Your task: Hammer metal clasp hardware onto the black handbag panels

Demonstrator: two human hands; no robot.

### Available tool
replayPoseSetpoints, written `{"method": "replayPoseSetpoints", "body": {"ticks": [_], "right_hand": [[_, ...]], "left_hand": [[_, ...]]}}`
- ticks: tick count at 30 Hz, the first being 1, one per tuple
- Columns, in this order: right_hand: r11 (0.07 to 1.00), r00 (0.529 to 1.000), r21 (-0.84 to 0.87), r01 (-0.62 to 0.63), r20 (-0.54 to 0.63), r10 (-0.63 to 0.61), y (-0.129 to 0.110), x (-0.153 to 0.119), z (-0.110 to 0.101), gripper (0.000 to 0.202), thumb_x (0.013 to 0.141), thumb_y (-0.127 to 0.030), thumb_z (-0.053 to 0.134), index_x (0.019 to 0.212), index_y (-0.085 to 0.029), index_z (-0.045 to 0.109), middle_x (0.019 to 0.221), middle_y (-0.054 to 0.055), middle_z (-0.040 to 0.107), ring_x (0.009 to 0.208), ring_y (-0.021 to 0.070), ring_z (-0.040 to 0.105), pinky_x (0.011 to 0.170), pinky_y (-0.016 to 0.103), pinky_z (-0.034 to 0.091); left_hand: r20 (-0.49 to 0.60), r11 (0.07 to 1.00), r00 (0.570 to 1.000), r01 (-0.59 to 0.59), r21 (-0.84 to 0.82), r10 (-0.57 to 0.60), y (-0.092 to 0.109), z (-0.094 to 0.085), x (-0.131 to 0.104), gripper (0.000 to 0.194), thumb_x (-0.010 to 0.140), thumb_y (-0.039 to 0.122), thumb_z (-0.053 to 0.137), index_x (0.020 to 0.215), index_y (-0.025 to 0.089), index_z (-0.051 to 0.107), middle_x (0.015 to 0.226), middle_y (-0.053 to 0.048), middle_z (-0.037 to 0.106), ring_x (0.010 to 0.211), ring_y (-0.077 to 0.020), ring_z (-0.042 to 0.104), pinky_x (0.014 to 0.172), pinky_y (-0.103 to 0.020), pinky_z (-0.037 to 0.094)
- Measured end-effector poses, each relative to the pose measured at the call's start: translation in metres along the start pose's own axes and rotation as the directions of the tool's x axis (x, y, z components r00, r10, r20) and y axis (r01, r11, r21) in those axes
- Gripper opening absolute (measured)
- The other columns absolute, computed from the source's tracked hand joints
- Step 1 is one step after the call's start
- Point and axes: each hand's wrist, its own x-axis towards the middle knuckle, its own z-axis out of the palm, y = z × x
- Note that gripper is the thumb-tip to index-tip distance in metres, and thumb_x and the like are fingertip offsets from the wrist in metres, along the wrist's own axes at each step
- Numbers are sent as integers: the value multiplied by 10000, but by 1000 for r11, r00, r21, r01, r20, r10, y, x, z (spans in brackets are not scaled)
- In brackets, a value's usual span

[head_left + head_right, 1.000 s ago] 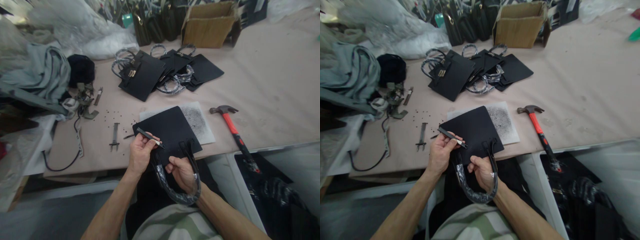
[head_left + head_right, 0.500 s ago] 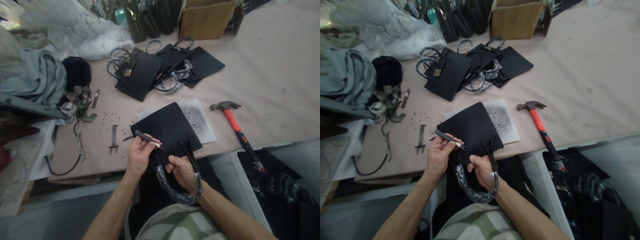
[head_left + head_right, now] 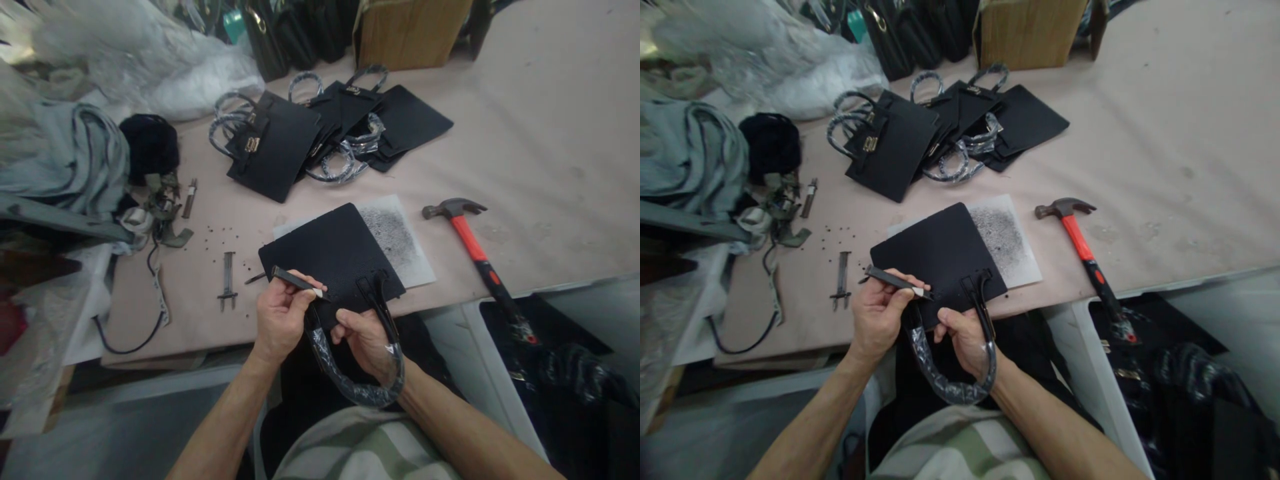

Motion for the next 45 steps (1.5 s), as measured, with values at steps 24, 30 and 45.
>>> {"method": "replayPoseSetpoints", "body": {"ticks": [24,30,45], "right_hand": [[989,999,-147,30,-26,-34,9,1,0,382,699,-482,772,468,-187,700,486,60,621,480,141,519,579,317,446],[988,997,-150,45,-50,-53,13,1,0,394,697,-496,780,472,-184,697,485,59,626,473,136,520,586,317,461],[907,991,-419,48,-91,-95,-1,10,-1,263,725,-414,755,655,-170,686,580,68,697,513,194,657,519,296,534]], "left_hand": [[39,962,996,-88,258,81,-2,-4,-9,67,879,185,650,945,199,646,898,-44,748,818,-181,733,758,-265,582],[80,920,981,-193,342,177,-7,-5,-10,78,874,184,640,948,203,659,901,-49,747,799,-180,720,749,-271,577],[215,878,950,-295,378,226,-28,-5,18,128,908,157,559,986,214,643,939,-43,711,813,-173,689,765,-275,542]]}}
